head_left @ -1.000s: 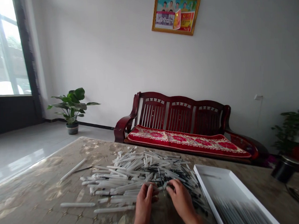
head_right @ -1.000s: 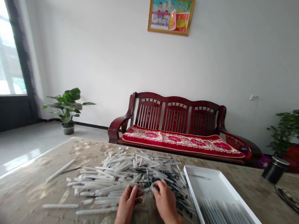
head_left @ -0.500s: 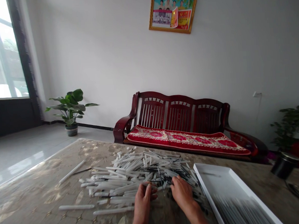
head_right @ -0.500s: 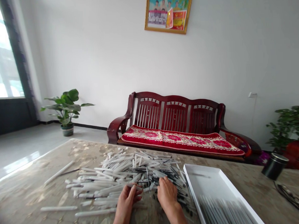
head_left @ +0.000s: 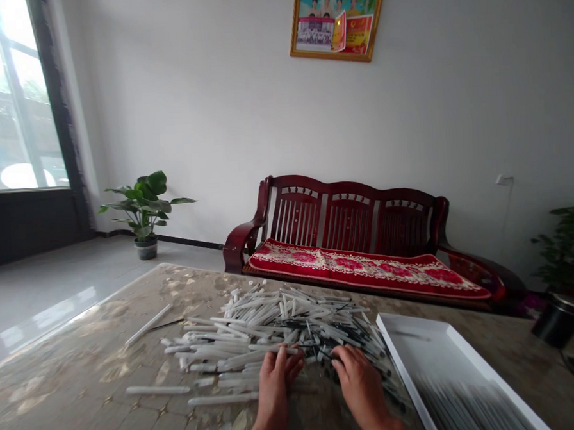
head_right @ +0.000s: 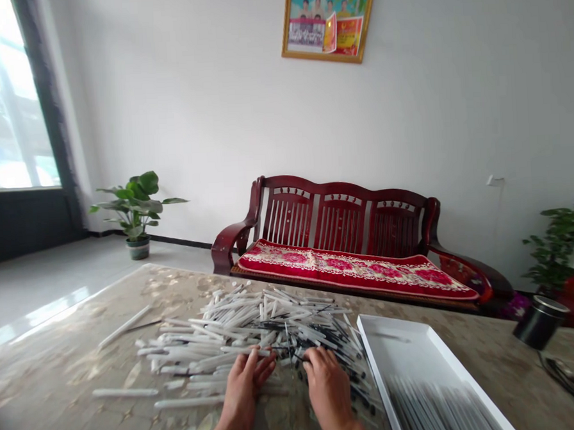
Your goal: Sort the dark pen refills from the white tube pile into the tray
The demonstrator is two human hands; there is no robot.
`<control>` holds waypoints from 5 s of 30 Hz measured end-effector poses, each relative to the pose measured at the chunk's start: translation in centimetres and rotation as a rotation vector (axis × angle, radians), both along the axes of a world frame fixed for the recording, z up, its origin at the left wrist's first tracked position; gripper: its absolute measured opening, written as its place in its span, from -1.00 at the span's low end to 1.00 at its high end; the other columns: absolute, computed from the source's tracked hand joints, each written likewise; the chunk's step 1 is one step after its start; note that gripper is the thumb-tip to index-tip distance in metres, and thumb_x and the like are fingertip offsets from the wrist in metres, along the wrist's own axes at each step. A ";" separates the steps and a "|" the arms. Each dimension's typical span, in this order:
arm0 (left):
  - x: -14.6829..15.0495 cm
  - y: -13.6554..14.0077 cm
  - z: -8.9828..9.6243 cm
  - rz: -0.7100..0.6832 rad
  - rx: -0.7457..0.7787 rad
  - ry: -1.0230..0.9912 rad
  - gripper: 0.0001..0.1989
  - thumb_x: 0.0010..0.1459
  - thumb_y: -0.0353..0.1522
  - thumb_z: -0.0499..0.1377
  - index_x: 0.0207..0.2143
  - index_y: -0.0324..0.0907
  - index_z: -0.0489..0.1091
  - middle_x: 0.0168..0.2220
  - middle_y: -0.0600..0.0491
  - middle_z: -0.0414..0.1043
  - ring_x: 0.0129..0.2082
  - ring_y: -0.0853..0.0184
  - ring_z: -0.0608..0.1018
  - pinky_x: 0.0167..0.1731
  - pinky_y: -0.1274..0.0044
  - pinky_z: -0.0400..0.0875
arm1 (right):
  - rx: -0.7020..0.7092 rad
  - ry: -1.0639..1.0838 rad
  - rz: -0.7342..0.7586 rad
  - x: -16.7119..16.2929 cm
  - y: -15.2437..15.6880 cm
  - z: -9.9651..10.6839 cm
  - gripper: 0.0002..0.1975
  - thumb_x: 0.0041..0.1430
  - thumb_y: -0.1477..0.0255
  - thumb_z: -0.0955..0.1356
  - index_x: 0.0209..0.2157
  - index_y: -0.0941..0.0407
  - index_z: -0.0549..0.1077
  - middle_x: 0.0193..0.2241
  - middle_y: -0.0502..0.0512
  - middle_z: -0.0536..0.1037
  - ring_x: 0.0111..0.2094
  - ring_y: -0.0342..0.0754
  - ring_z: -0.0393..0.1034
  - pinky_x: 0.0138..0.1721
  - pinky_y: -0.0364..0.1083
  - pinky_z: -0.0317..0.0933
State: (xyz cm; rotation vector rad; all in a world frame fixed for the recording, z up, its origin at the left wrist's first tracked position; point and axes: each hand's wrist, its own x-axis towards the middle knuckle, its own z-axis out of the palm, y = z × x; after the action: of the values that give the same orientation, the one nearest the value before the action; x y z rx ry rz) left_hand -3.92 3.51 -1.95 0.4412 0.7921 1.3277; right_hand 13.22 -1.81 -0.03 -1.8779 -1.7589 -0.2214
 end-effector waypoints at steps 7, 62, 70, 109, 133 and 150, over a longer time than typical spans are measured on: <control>0.0 -0.1 -0.1 -0.035 -0.002 -0.042 -0.78 0.09 -0.30 0.34 -0.32 -0.17 0.35 -0.32 -0.02 0.61 -0.26 0.16 0.69 -0.27 0.42 0.62 | -0.003 -0.036 0.020 -1.6 -1.2 -0.9 -0.76 0.18 0.60 0.33 -0.32 -0.06 0.51 -0.33 -0.05 0.57 -0.24 -0.03 0.43 -0.23 -0.13 0.16; 0.8 -1.2 1.3 -0.069 -0.112 -0.136 -0.75 -0.09 -0.47 0.45 -0.40 -0.21 0.43 -0.49 0.08 0.55 -0.45 0.38 0.64 -0.50 0.66 0.50 | -0.200 -0.088 -0.069 -2.2 0.0 0.2 -0.83 0.05 0.61 0.40 -0.35 0.05 0.55 -0.26 0.10 0.58 -0.14 0.08 0.49 -0.22 -0.11 0.30; 0.8 -1.2 1.4 -0.081 -0.100 -0.140 -0.81 -0.02 -0.58 0.37 -0.36 -0.24 0.45 -0.47 0.03 0.59 -0.44 0.36 0.66 -0.46 0.66 0.54 | 0.105 0.785 0.099 -2.2 1.3 -0.7 -0.80 0.14 0.30 0.32 -0.27 0.07 0.54 -0.34 0.14 0.64 -0.30 0.06 0.55 -0.26 -0.07 0.39; 0.9 -1.6 0.7 -0.156 0.040 -0.013 -0.55 -0.40 -0.28 0.55 -0.41 -0.23 0.50 -0.50 0.05 0.56 -0.46 0.28 0.60 -0.41 0.52 0.47 | 0.148 0.775 0.070 -4.7 0.9 -1.0 -0.52 0.19 -0.04 0.23 -0.55 0.04 0.39 -0.59 0.00 0.46 -0.50 -0.06 0.35 -0.42 -0.15 0.24; 0.8 -1.3 0.6 -0.076 -0.068 -0.055 -0.71 -0.14 -0.43 0.45 -0.37 -0.19 0.42 -0.44 0.05 0.60 -0.37 0.25 0.67 -0.28 0.48 0.58 | 0.189 0.783 0.011 -1.8 1.5 -2.6 -0.75 0.16 0.23 0.30 -0.31 0.08 0.52 -0.38 0.11 0.63 -0.35 0.00 0.52 -0.29 -0.11 0.35; 0.6 -1.4 0.9 -0.088 -0.052 -0.036 -0.68 -0.21 -0.44 0.47 -0.38 -0.21 0.44 -0.46 0.05 0.58 -0.41 0.29 0.66 -0.37 0.56 0.57 | -0.465 -0.063 -0.463 7.4 -3.9 3.2 -0.70 0.16 0.59 0.25 -0.31 0.04 0.59 -0.25 0.16 0.64 -0.21 0.04 0.55 -0.38 -0.13 0.12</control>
State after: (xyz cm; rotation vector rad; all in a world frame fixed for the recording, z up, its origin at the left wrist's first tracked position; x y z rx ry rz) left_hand -3.29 2.09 -1.07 0.4053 0.7670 1.2271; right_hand 20.58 -5.72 3.19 -2.6310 -1.4752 -0.0389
